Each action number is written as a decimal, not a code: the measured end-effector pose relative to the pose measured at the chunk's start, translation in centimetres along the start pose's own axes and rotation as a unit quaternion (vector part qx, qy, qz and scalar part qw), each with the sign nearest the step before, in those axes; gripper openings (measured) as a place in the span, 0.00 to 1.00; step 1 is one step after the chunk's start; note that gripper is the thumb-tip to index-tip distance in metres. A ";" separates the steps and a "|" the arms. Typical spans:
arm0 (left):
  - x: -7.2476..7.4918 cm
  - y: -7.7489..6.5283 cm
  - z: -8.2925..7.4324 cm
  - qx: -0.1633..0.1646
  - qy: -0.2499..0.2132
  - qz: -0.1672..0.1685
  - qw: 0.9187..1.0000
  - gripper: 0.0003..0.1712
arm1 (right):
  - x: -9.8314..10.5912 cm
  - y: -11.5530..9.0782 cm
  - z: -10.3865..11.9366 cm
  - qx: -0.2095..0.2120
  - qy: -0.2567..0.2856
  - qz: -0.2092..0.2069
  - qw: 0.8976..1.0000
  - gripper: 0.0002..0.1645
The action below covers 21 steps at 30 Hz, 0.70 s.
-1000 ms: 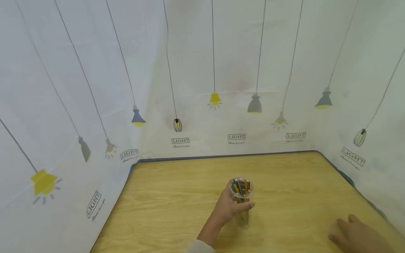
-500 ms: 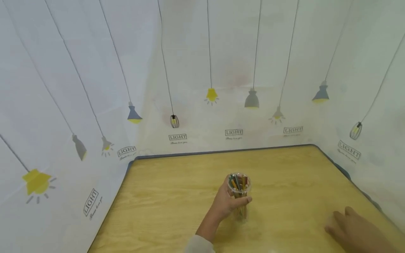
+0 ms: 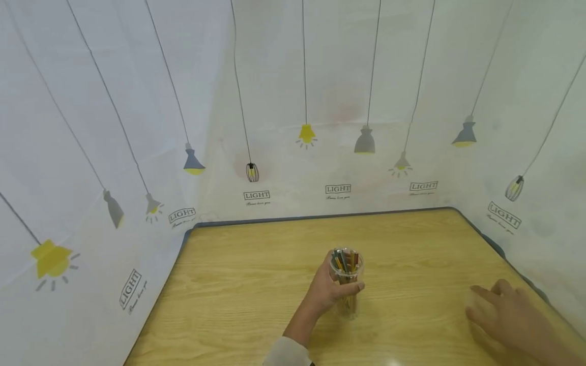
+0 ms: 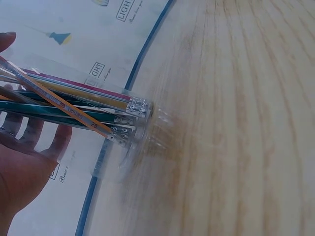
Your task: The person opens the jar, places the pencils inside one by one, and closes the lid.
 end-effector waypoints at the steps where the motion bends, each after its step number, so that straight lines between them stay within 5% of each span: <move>1: 0.0 0.0 0.0 0.001 -0.001 0.000 1.000 0.46 | 0.3 0.1 -0.1 0.013 -0.019 -0.025 0.999 0.40; 3: -0.1 0.0 0.0 0.001 -0.001 -0.001 1.000 0.46 | 0.8 0.6 -0.4 0.005 -0.012 -0.053 0.998 0.42; 5: -0.1 0.0 0.0 0.002 -0.001 -0.002 1.000 0.46 | 1.5 1.3 -1.1 -0.081 0.075 -0.008 0.994 0.35; 7: -0.1 -0.1 0.0 0.004 -0.004 -0.003 1.000 0.47 | 2.4 1.8 -1.7 -0.180 0.151 0.029 0.972 0.41; 9: -0.1 -0.1 0.0 0.006 -0.003 -0.003 1.000 0.47 | 3.6 2.4 -1.9 -0.236 0.204 0.009 0.950 0.45; 13: 0.0 0.0 0.0 0.006 0.000 -0.004 1.000 0.47 | 5.8 3.4 -1.6 -0.247 0.220 -0.042 0.943 0.47; 21: -0.1 -0.1 0.0 0.009 -0.007 -0.002 1.000 0.47 | 7.7 5.1 -0.6 -0.246 0.239 -0.011 0.939 0.47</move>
Point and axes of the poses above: each hand's wrist, its own y-axis towards the middle knuckle, its own x-axis out of the back of the hand, z = x × y, the point moved 4 cm from there along y, towards the middle knuckle, and after that the axes turned 5 degrees about z, right-handed, at the moved point
